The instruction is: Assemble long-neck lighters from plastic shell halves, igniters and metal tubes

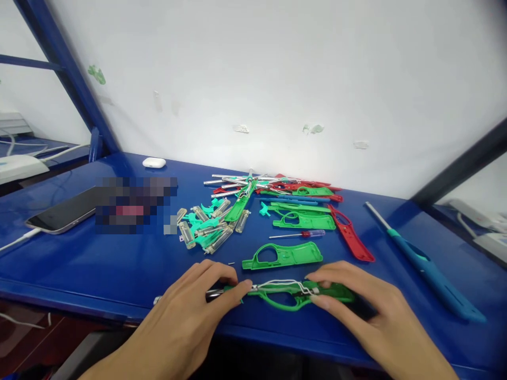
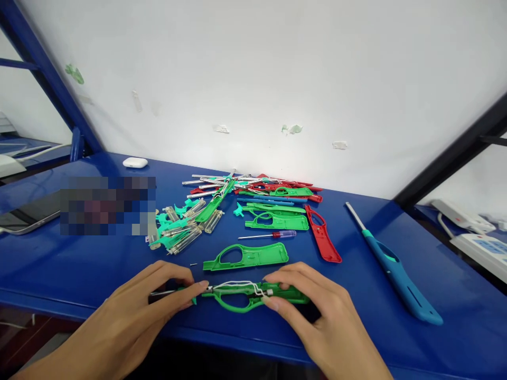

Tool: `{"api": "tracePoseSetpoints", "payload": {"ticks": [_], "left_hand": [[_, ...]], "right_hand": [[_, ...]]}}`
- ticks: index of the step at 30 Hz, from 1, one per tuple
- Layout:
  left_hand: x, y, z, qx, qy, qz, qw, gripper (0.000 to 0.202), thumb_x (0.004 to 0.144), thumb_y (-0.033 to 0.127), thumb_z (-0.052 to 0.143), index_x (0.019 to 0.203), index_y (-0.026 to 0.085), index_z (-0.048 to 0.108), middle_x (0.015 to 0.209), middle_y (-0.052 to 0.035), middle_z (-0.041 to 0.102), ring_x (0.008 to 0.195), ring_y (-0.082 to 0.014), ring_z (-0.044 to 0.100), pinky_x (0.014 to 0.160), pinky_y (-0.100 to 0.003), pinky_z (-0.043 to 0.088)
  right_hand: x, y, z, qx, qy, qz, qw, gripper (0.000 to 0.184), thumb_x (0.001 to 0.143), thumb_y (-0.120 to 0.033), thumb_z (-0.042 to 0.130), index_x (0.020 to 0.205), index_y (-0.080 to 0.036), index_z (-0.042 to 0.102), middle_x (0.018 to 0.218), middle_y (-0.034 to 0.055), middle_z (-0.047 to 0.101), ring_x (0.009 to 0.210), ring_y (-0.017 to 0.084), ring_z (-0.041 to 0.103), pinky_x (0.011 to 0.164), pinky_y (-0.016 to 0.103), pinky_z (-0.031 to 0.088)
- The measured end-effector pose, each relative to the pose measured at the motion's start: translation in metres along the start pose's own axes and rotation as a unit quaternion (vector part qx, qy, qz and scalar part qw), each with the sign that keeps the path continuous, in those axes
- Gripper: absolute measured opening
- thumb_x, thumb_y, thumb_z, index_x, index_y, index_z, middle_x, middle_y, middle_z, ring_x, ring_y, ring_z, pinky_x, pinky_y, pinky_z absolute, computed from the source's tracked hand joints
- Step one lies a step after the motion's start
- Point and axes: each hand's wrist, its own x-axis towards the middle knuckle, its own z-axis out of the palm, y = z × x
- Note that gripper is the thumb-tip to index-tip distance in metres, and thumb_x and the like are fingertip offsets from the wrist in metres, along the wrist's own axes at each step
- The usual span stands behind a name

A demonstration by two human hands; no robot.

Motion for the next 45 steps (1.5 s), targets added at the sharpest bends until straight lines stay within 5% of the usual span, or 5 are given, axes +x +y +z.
{"api": "tracePoseSetpoints", "payload": {"ticks": [12,20,33,45], "left_hand": [[0.006,-0.002,-0.010,-0.031,-0.013,0.005,0.999,0.064,0.091,-0.009,0.036,0.133,0.027,0.068,0.115,-0.0072,0.072,0.102,-0.0191,0.069,0.083,-0.028,0.063],[0.004,0.003,-0.001,-0.086,0.002,-0.035,0.996,0.036,0.106,0.012,0.055,0.135,0.029,0.066,0.113,-0.0052,0.068,0.101,-0.0208,0.064,0.089,-0.034,0.059],[0.014,0.005,0.003,-0.152,0.050,-0.035,0.987,0.036,0.104,0.004,0.056,0.126,0.027,0.072,0.106,-0.0044,0.068,0.095,-0.0170,0.063,0.079,-0.027,0.057],[0.013,0.001,0.003,-0.176,0.030,-0.052,0.983,0.035,0.105,0.010,0.058,0.126,0.031,0.075,0.106,-0.0035,0.069,0.096,-0.0172,0.064,0.078,-0.026,0.057]], "right_hand": [[-0.009,-0.001,0.002,0.043,-0.030,-0.032,0.998,0.011,0.100,-0.035,0.072,0.095,-0.035,0.081,0.091,-0.0047,0.079,0.081,0.014,0.075,0.074,0.021,0.060],[-0.013,-0.001,0.003,0.027,-0.029,-0.020,0.999,0.014,0.102,-0.036,0.068,0.093,-0.035,0.079,0.092,-0.0031,0.078,0.084,0.015,0.073,0.075,0.023,0.059],[-0.011,-0.005,0.003,0.011,-0.021,-0.024,0.999,0.017,0.103,-0.034,0.066,0.093,-0.033,0.079,0.091,-0.0018,0.078,0.082,0.017,0.073,0.074,0.025,0.060],[-0.011,-0.005,0.004,0.013,-0.020,-0.031,0.999,0.016,0.103,-0.033,0.066,0.094,-0.033,0.080,0.091,-0.0022,0.078,0.083,0.017,0.072,0.073,0.025,0.059]]}}
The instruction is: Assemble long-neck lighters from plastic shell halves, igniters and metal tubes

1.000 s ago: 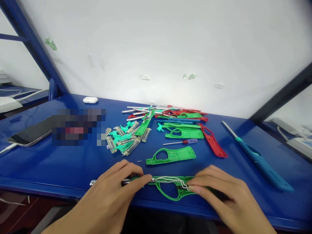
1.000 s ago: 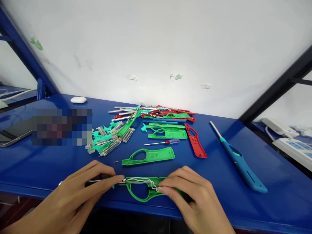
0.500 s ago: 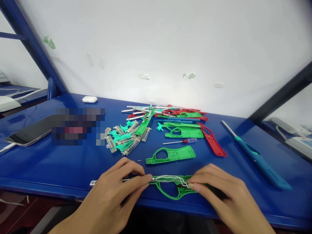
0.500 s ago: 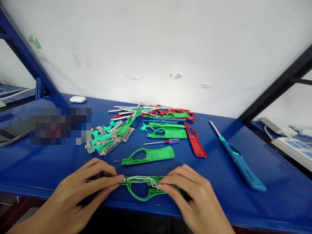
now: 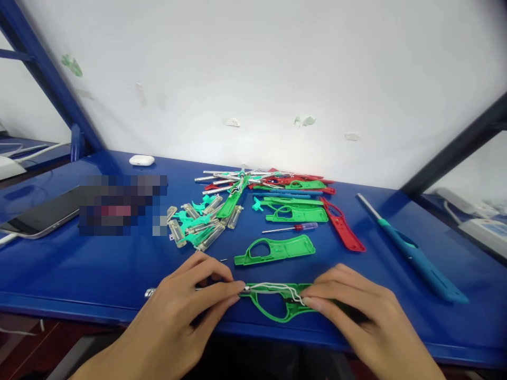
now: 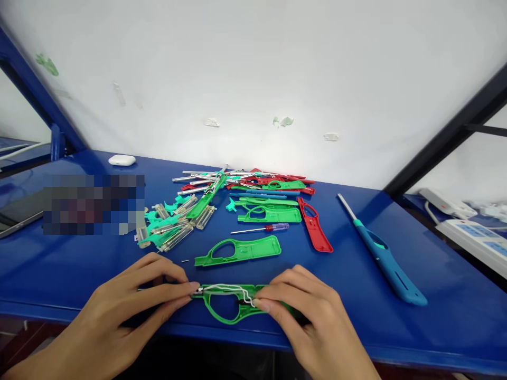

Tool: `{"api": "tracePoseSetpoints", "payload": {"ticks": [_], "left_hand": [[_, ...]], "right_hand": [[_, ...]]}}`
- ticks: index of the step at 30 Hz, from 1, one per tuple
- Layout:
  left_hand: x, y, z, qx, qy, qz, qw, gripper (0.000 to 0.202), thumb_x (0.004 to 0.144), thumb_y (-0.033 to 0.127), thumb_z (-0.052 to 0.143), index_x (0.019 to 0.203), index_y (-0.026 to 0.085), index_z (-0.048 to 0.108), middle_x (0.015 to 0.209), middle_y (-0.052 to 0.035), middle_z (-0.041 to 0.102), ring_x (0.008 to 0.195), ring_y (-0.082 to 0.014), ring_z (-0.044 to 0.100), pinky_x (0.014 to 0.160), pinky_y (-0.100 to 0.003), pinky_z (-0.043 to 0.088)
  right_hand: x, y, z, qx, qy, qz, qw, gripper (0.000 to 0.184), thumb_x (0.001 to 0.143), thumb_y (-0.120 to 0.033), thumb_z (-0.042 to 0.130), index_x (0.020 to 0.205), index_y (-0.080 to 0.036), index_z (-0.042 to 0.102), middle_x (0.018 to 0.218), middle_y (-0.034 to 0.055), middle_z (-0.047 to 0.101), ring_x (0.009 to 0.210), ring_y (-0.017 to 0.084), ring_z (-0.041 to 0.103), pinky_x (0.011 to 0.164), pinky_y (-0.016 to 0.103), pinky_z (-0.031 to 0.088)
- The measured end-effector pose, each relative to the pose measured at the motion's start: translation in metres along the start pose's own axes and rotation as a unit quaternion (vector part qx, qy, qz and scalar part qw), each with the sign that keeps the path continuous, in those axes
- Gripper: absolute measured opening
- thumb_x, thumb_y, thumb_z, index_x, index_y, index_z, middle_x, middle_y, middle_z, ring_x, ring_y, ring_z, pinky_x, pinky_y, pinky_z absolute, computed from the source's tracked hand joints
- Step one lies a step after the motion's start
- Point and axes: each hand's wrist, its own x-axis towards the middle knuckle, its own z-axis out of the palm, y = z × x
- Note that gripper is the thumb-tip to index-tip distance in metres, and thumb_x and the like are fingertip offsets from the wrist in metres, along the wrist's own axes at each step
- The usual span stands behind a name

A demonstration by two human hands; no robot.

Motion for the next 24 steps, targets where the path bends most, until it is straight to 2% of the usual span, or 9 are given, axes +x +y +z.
{"api": "tracePoseSetpoints", "payload": {"ticks": [8,13,18,24], "left_hand": [[-0.0010,-0.0004,0.0023,0.013,0.001,-0.001,1.000,0.032,0.105,0.009,0.057,0.125,0.029,0.074,0.106,-0.0031,0.069,0.095,-0.0159,0.064,0.080,-0.026,0.056],[-0.0027,-0.0013,0.0036,0.019,0.006,0.015,1.000,0.033,0.104,0.007,0.057,0.126,0.027,0.072,0.106,-0.0034,0.068,0.094,-0.0157,0.064,0.081,-0.027,0.056],[-0.0022,0.0005,0.0037,0.023,0.005,0.006,1.000,0.032,0.105,0.007,0.057,0.126,0.027,0.071,0.107,-0.0023,0.068,0.095,-0.0148,0.064,0.082,-0.026,0.055],[-0.0033,0.0003,0.0043,0.050,0.002,0.009,0.999,0.029,0.106,0.010,0.056,0.125,0.026,0.071,0.109,-0.0021,0.069,0.099,-0.0160,0.063,0.086,-0.027,0.053]], "right_hand": [[-0.0015,0.0020,0.0018,0.004,0.007,0.010,1.000,0.009,0.102,-0.033,0.069,0.099,-0.035,0.078,0.093,-0.0037,0.077,0.084,0.016,0.072,0.075,0.025,0.058],[-0.0036,0.0021,0.0016,0.013,0.011,-0.006,1.000,0.010,0.102,-0.029,0.068,0.097,-0.034,0.075,0.095,-0.0041,0.075,0.088,0.015,0.071,0.079,0.024,0.057],[-0.0028,0.0011,0.0017,-0.003,0.013,-0.013,1.000,0.014,0.104,-0.028,0.065,0.094,-0.032,0.075,0.094,-0.0024,0.074,0.086,0.015,0.071,0.077,0.025,0.057],[-0.0065,0.0001,0.0024,-0.038,0.003,-0.008,0.999,0.009,0.103,-0.034,0.067,0.100,-0.035,0.075,0.098,-0.0034,0.075,0.091,0.016,0.072,0.081,0.026,0.058]]}}
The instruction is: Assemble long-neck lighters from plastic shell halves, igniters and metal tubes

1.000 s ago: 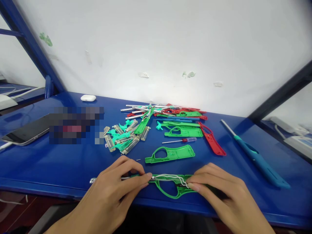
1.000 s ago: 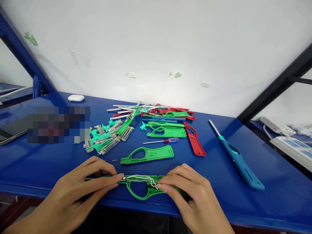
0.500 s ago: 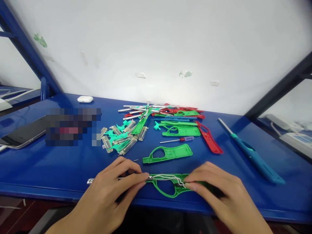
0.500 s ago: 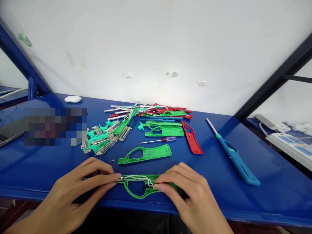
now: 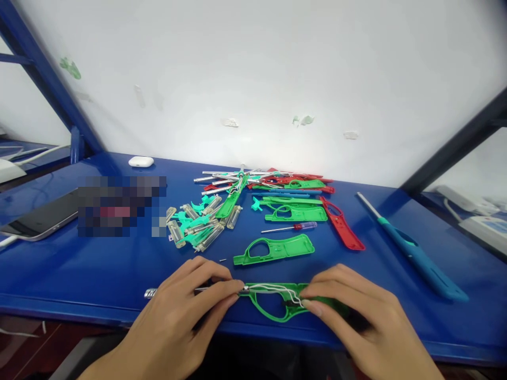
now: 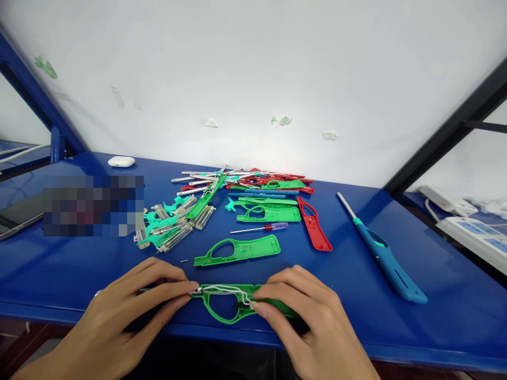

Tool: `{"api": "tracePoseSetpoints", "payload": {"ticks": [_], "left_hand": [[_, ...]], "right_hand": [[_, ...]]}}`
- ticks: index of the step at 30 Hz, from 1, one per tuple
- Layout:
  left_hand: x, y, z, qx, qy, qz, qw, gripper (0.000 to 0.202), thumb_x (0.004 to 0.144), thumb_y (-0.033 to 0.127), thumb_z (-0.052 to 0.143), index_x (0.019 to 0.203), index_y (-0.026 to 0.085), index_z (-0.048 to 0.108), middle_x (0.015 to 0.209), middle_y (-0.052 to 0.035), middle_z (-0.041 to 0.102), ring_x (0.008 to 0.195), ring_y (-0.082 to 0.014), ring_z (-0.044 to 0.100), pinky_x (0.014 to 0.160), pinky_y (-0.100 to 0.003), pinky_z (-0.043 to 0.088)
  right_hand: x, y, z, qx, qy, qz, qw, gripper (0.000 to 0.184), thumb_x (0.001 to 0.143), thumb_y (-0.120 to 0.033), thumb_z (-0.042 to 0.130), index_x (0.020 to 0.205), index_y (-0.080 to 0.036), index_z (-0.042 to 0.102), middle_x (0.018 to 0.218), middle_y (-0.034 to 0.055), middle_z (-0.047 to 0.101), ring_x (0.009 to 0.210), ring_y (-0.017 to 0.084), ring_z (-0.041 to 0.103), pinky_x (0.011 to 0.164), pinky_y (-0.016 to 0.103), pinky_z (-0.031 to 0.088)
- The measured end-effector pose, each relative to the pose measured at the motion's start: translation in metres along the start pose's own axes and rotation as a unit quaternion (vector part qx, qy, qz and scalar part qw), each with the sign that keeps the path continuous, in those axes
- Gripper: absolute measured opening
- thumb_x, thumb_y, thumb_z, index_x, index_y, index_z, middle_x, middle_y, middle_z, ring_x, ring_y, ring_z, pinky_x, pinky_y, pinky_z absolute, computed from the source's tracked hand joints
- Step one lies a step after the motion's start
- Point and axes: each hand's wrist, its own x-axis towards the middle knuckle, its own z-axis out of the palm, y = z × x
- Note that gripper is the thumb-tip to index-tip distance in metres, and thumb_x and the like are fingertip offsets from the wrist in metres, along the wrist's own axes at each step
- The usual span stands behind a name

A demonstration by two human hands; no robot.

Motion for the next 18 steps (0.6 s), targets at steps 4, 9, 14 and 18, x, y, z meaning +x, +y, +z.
{"api": "tracePoseSetpoints", "payload": {"ticks": [4,9,14,18], "left_hand": [[-0.003,0.002,0.001,0.048,0.019,0.024,0.998,0.034,0.105,0.009,0.057,0.134,0.026,0.065,0.113,-0.0016,0.071,0.106,-0.0179,0.063,0.097,-0.030,0.050],[0.005,-0.006,-0.021,0.113,0.076,0.030,0.990,0.028,0.105,0.016,0.058,0.129,0.026,0.067,0.122,-0.0030,0.069,0.116,-0.0206,0.062,0.106,-0.034,0.047],[0.016,-0.045,-0.050,0.241,0.102,-0.060,0.963,0.028,0.104,0.043,0.059,0.123,0.028,0.072,0.120,-0.0060,0.070,0.108,-0.0304,0.066,0.094,-0.045,0.054],[0.015,-0.071,-0.053,0.234,0.057,-0.068,0.968,0.041,0.104,0.059,0.053,0.104,0.028,0.079,0.114,-0.0073,0.072,0.101,-0.0304,0.067,0.087,-0.046,0.056]], "right_hand": [[0.000,0.000,0.001,-0.029,0.010,-0.019,0.999,0.007,0.098,-0.042,0.074,0.101,-0.036,0.076,0.097,-0.0042,0.076,0.088,0.017,0.072,0.078,0.026,0.060],[0.004,0.003,0.002,-0.036,0.022,-0.058,0.997,0.009,0.100,-0.039,0.071,0.098,-0.035,0.078,0.093,-0.0036,0.077,0.082,0.016,0.073,0.072,0.025,0.061],[0.007,0.003,0.002,-0.032,0.046,-0.086,0.995,0.011,0.100,-0.039,0.070,0.095,-0.033,0.079,0.088,-0.0041,0.078,0.077,0.015,0.073,0.068,0.024,0.061],[0.008,0.003,0.002,-0.035,0.056,-0.099,0.993,0.013,0.100,-0.041,0.070,0.094,-0.033,0.079,0.086,-0.0046,0.078,0.074,0.014,0.073,0.066,0.024,0.061]]}}
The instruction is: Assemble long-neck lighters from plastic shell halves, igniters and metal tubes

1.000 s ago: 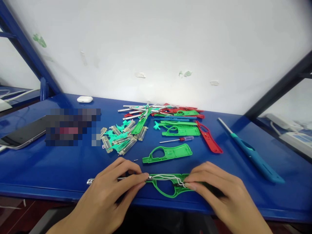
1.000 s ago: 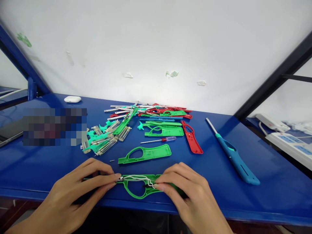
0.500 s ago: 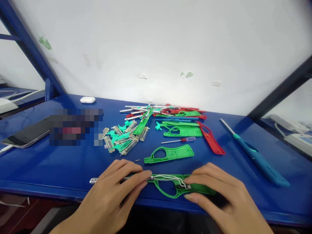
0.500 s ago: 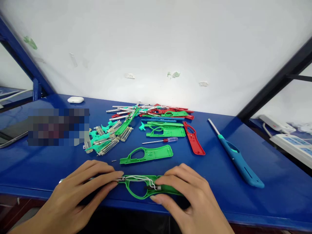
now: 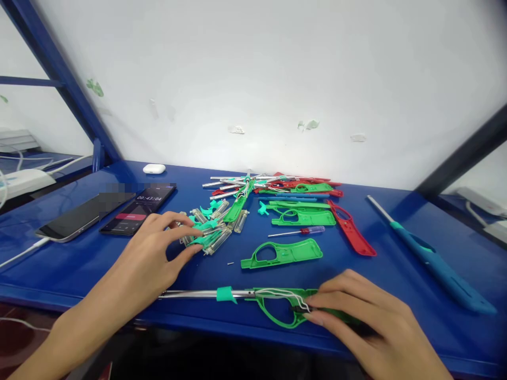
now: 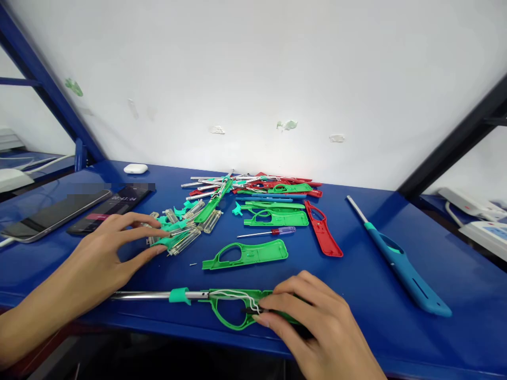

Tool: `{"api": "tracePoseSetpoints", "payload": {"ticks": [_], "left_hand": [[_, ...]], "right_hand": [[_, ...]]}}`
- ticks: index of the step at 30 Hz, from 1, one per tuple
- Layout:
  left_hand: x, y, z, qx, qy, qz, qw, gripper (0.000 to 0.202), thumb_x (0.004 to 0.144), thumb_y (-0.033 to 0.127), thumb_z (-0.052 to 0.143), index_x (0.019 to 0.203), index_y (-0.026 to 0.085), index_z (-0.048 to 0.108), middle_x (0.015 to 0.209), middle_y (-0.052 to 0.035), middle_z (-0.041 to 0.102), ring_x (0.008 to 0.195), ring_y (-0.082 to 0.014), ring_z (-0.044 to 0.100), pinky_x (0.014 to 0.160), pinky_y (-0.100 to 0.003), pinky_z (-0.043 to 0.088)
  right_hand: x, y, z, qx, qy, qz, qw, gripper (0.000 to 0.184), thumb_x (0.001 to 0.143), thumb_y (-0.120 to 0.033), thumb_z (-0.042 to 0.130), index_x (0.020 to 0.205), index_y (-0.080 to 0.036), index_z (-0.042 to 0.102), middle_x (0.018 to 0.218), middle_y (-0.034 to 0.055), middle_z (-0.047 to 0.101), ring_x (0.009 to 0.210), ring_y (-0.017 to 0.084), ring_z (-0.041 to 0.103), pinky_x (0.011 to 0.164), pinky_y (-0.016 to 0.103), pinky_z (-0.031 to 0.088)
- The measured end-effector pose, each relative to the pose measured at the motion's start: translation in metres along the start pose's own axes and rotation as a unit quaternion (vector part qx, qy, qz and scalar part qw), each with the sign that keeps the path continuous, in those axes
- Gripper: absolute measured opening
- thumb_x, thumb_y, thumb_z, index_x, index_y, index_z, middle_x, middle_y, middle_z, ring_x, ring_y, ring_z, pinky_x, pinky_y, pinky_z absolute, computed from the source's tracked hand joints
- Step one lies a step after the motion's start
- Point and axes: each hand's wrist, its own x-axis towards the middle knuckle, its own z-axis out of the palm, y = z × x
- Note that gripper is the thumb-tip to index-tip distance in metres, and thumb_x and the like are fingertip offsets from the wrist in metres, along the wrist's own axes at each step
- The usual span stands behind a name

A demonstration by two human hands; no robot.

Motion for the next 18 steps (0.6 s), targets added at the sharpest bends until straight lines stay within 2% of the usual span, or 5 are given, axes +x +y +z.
{"api": "tracePoseSetpoints", "payload": {"ticks": [4,7,11,14,18], "left_hand": [[0.000,-0.003,0.004,-0.026,0.001,-0.013,1.000,0.042,0.104,0.063,0.051,0.102,0.030,0.078,0.110,-0.0063,0.075,0.097,-0.0292,0.069,0.081,-0.042,0.057],[0.002,0.000,-0.001,-0.034,0.009,-0.021,0.999,0.034,0.103,0.058,0.057,0.105,0.030,0.077,0.104,-0.0031,0.078,0.091,-0.0270,0.073,0.074,-0.036,0.056],[0.002,0.007,-0.011,-0.029,0.055,-0.019,0.998,0.024,0.104,0.048,0.059,0.109,0.031,0.076,0.099,0.0007,0.079,0.082,-0.0228,0.074,0.072,-0.032,0.056],[0.001,0.020,-0.019,-0.049,0.083,-0.022,0.995,0.022,0.104,0.045,0.061,0.114,0.031,0.075,0.105,0.0007,0.080,0.085,-0.0218,0.075,0.075,-0.032,0.057],[-0.002,0.055,-0.023,-0.112,0.081,0.022,0.990,0.018,0.104,0.042,0.063,0.112,0.030,0.075,0.096,0.0017,0.079,0.084,-0.0187,0.073,0.076,-0.029,0.057]], "right_hand": [[0.001,0.000,0.000,-0.003,0.003,-0.004,1.000,0.017,0.101,-0.042,0.069,0.092,-0.031,0.079,0.085,-0.0037,0.078,0.072,0.014,0.073,0.066,0.024,0.061],[0.001,0.000,0.000,-0.003,0.004,0.000,1.000,0.017,0.101,-0.043,0.069,0.092,-0.032,0.079,0.084,-0.0044,0.078,0.072,0.014,0.073,0.065,0.024,0.061],[-0.002,0.002,0.001,0.005,-0.004,0.012,1.000,0.014,0.101,-0.042,0.069,0.094,-0.034,0.079,0.086,-0.0050,0.078,0.074,0.014,0.072,0.066,0.024,0.061],[-0.006,0.004,0.002,0.013,-0.027,0.025,0.999,0.008,0.101,-0.037,0.070,0.099,-0.035,0.078,0.091,-0.0048,0.077,0.080,0.015,0.072,0.071,0.024,0.060],[-0.008,0.004,0.003,0.019,-0.039,0.036,0.998,0.007,0.101,-0.033,0.070,0.104,-0.036,0.077,0.094,-0.0050,0.076,0.086,0.015,0.071,0.075,0.026,0.058]]}}
